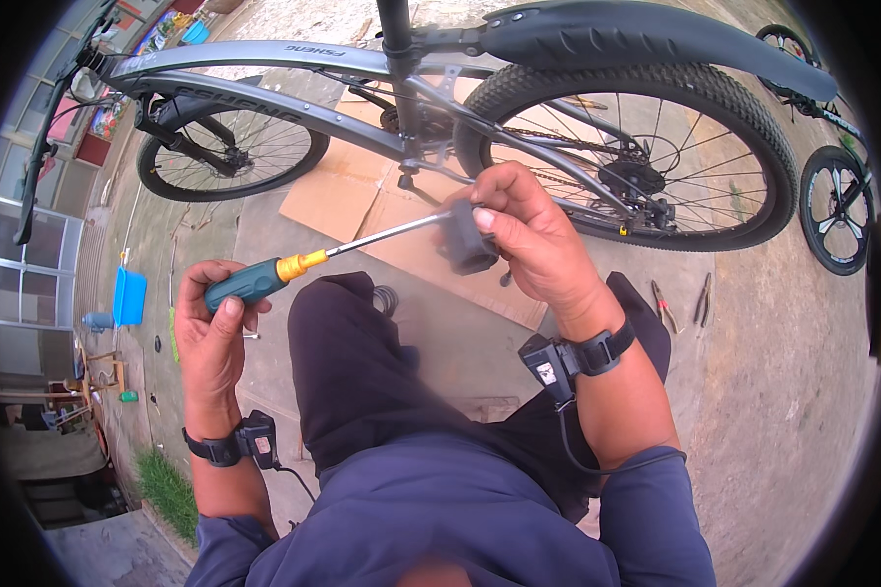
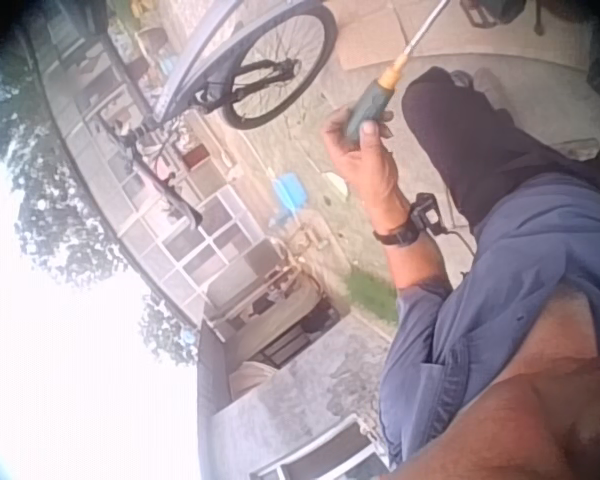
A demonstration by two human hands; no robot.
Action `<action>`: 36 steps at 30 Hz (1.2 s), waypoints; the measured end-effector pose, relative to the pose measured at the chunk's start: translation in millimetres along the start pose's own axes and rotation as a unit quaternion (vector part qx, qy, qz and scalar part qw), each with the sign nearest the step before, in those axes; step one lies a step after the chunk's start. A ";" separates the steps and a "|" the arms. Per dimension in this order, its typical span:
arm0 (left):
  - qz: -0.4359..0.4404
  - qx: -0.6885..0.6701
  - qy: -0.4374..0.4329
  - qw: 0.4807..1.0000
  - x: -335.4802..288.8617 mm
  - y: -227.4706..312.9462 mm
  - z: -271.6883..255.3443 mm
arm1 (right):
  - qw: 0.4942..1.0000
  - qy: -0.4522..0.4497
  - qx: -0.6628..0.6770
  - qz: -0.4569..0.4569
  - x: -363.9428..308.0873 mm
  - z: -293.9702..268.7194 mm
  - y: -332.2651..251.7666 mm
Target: The person uses a screwdriver to tighten a plastic mount, then wraps a coiled cable lock around the seat post of a bicycle and secures it.
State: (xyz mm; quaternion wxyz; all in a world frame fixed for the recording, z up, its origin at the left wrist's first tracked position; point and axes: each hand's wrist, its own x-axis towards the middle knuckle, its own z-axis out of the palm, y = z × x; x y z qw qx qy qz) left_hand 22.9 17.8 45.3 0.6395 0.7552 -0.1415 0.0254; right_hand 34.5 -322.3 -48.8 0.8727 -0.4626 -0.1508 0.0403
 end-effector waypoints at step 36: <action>0.029 -0.024 -0.029 0.999 1.5 -3.1 2.2 | 1.000 0.015 0.009 0.014 0.6 0.1 -1.5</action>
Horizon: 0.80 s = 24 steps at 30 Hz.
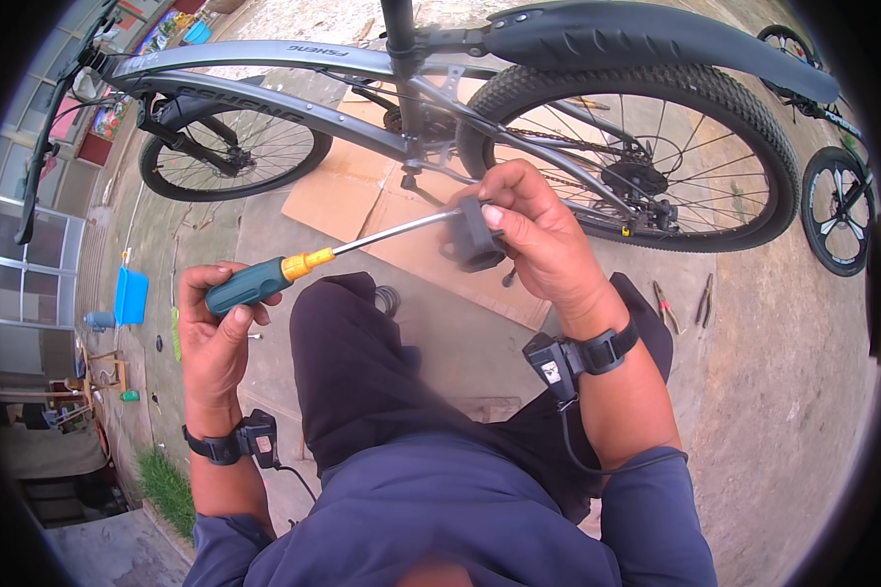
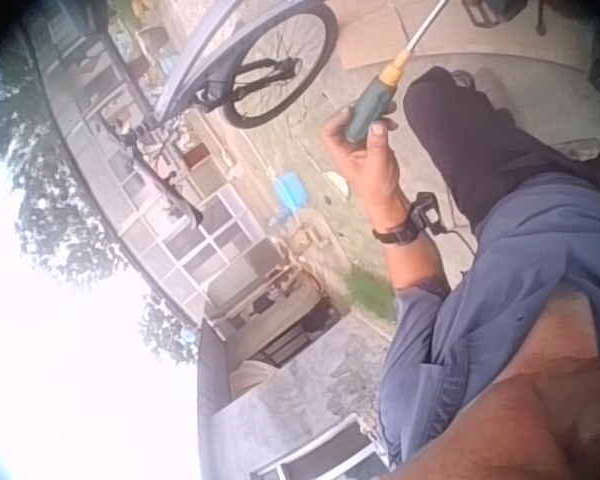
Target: The person uses a screwdriver to tighten a plastic mount, then wraps a coiled cable lock around the seat post of a bicycle and secures it.
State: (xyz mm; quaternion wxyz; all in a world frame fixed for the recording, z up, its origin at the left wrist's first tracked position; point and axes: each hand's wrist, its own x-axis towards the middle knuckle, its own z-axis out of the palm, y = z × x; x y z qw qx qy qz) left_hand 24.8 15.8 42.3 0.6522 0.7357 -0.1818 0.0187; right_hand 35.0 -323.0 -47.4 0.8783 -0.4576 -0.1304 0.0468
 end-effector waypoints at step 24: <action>-0.132 -0.067 -0.005 0.989 3.7 8.6 -4.2 | 1.000 -0.011 -0.007 0.003 0.7 -1.8 4.1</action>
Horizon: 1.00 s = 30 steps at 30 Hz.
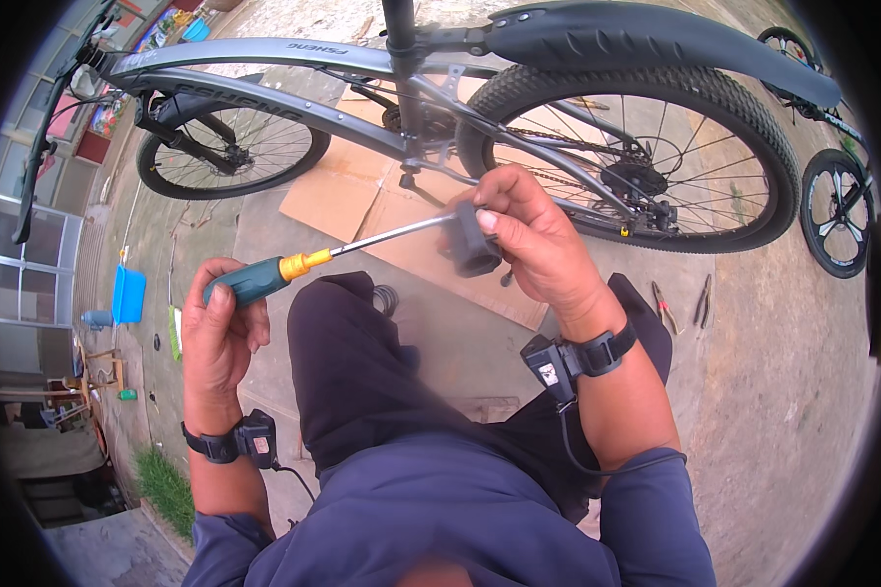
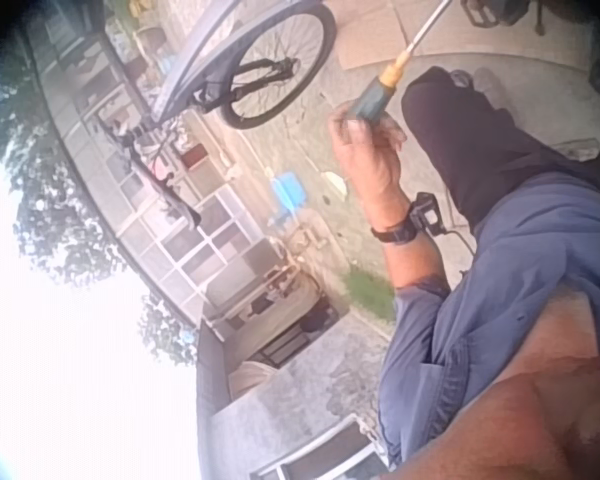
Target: The person uses a screwdriver to tighten a plastic mount, then wraps a coiled cable lock around the seat post of a bicycle and secures it.
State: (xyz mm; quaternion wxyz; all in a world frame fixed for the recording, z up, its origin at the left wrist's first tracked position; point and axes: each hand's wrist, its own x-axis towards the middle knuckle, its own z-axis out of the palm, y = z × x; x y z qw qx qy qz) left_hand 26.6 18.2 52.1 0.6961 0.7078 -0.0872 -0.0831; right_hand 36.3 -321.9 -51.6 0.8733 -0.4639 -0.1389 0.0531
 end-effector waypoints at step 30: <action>0.148 0.181 -0.002 0.972 -3.1 -10.7 3.5 | 0.994 0.059 0.047 0.075 2.9 7.0 -5.0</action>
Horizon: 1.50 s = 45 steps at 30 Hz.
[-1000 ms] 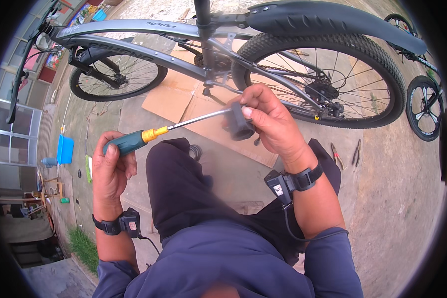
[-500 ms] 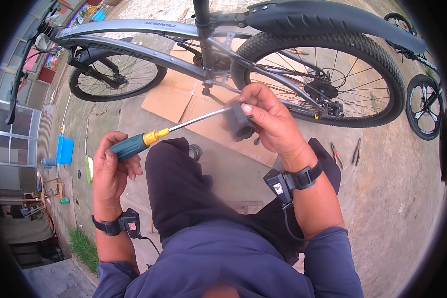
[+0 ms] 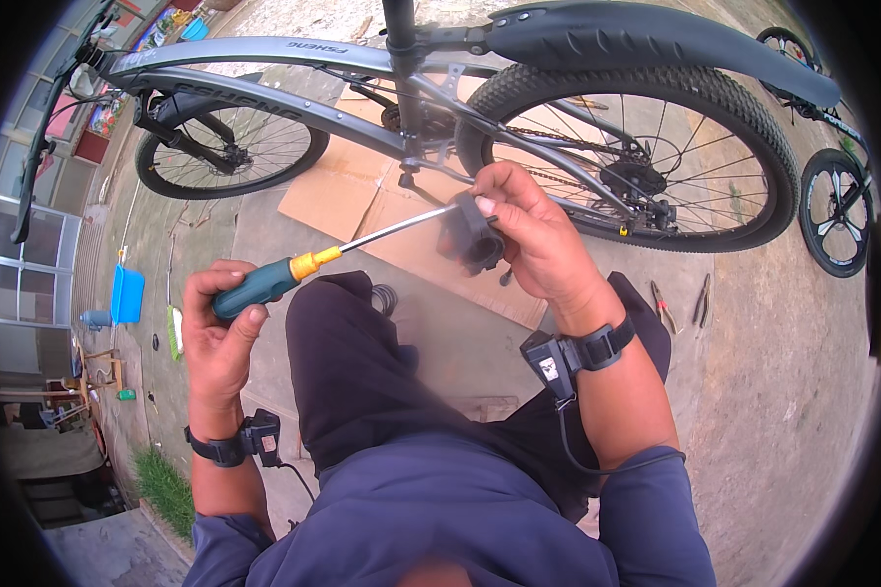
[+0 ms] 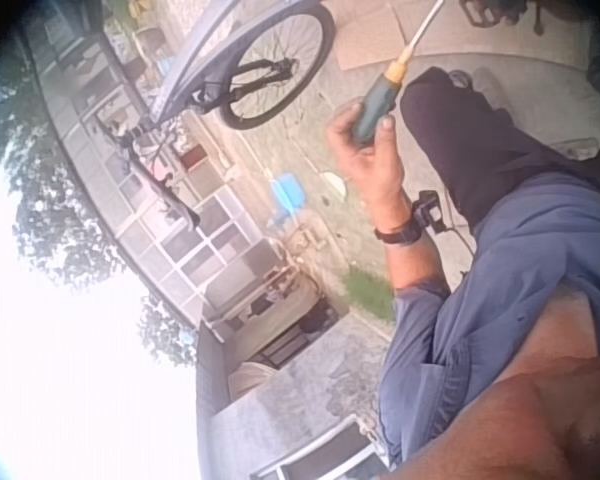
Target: The person uses a screwdriver to tighten a plastic mount, then wraps a coiled cable lock around the seat post of a bicycle and secures it.
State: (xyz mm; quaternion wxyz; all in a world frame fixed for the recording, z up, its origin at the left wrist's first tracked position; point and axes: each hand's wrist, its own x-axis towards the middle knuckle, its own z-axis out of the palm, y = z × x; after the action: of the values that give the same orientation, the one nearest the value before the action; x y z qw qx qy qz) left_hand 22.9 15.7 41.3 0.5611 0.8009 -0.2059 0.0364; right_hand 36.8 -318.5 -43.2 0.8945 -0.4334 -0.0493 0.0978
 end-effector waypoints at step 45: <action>-0.193 -0.176 0.074 0.962 -8.9 -11.6 38.9 | 0.991 0.078 0.078 0.076 4.2 -1.7 4.9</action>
State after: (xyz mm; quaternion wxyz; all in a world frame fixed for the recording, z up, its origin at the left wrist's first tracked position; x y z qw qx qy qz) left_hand 12.3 -14.0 14.2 0.7032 0.7092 -0.0083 -0.0504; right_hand 40.6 -315.9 -48.1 0.9166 -0.3715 0.0617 0.1346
